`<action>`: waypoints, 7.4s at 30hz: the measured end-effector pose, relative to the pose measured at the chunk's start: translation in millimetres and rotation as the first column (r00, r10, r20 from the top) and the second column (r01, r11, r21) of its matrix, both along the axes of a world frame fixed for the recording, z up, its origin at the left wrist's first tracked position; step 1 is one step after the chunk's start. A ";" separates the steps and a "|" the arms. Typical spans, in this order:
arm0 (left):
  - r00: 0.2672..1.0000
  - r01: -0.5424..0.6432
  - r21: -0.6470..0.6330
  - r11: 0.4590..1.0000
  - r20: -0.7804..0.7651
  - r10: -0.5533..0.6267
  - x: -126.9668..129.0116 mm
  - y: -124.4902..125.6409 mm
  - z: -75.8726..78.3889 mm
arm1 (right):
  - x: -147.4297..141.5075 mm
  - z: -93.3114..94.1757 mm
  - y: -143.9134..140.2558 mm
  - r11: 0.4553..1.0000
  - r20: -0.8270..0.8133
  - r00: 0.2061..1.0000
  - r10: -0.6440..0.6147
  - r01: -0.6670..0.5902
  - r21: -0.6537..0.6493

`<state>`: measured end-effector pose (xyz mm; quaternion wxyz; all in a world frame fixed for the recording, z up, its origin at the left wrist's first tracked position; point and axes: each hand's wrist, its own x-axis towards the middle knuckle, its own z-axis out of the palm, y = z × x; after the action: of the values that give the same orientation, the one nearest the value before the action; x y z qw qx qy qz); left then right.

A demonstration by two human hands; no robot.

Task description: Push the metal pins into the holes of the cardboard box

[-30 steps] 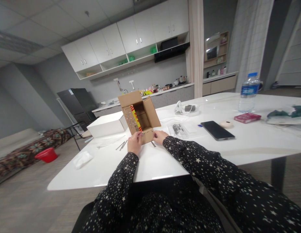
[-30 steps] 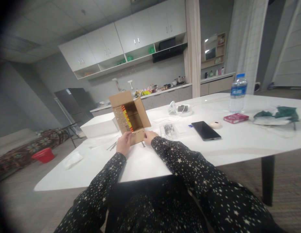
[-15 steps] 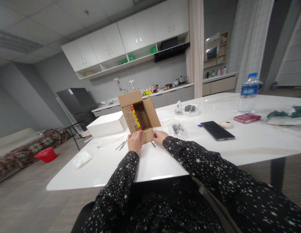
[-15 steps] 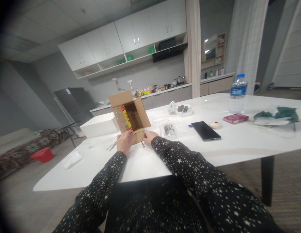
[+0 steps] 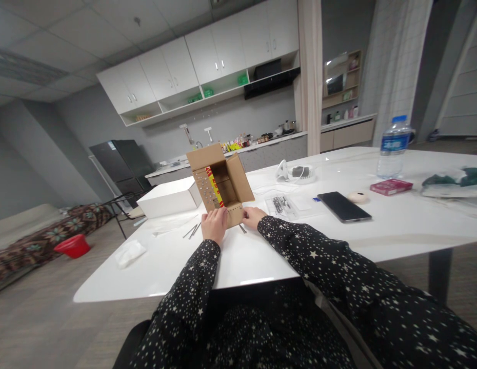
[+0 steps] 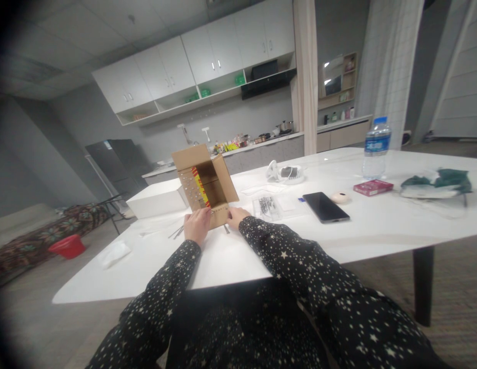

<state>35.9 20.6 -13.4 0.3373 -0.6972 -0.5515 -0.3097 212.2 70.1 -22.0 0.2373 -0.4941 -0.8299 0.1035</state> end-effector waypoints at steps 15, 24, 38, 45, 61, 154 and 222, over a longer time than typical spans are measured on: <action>1.000 -0.001 -0.037 0.999 -0.014 0.000 -4.6 -0.9 -4.1 | 0.8 1.2 -2.4 1.000 -0.007 1.000 0.004 -0.004 0.003; 1.000 -0.014 -0.094 0.996 -0.008 0.014 -3.8 -1.8 -4.7 | -0.1 1.2 -2.1 1.000 -0.006 1.000 -0.010 0.010 -0.013; 0.999 -0.032 -0.120 0.992 -0.037 0.027 -1.4 -5.1 -1.9 | 0.2 0.6 -1.4 1.000 -0.023 1.000 -0.005 0.005 -0.015; 0.998 -0.047 -0.133 0.990 -0.048 0.041 -0.3 -6.2 -1.4 | -0.3 -0.8 0.4 1.000 -0.014 1.000 -0.008 0.008 -0.014; 0.993 -0.092 -0.203 0.975 -0.091 0.075 4.7 -9.5 0.1 | -0.3 -2.9 2.5 1.000 -0.016 1.000 0.008 -0.008 0.009; 0.935 0.325 -0.519 0.790 0.049 -0.352 16.6 -23.8 5.4 | -0.1 0.5 1.3 1.000 -0.004 1.000 0.005 -0.005 -0.005; 0.961 0.257 -0.354 0.899 -0.007 -0.278 14.6 -11.7 0.1 | 0.0 1.6 1.2 1.000 0.012 1.000 -0.001 0.001 -0.024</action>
<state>50.4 8.9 -13.4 0.1781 -0.8236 -0.4869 -0.2302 212.2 71.3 -20.4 0.2264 -0.4980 -0.8298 0.1106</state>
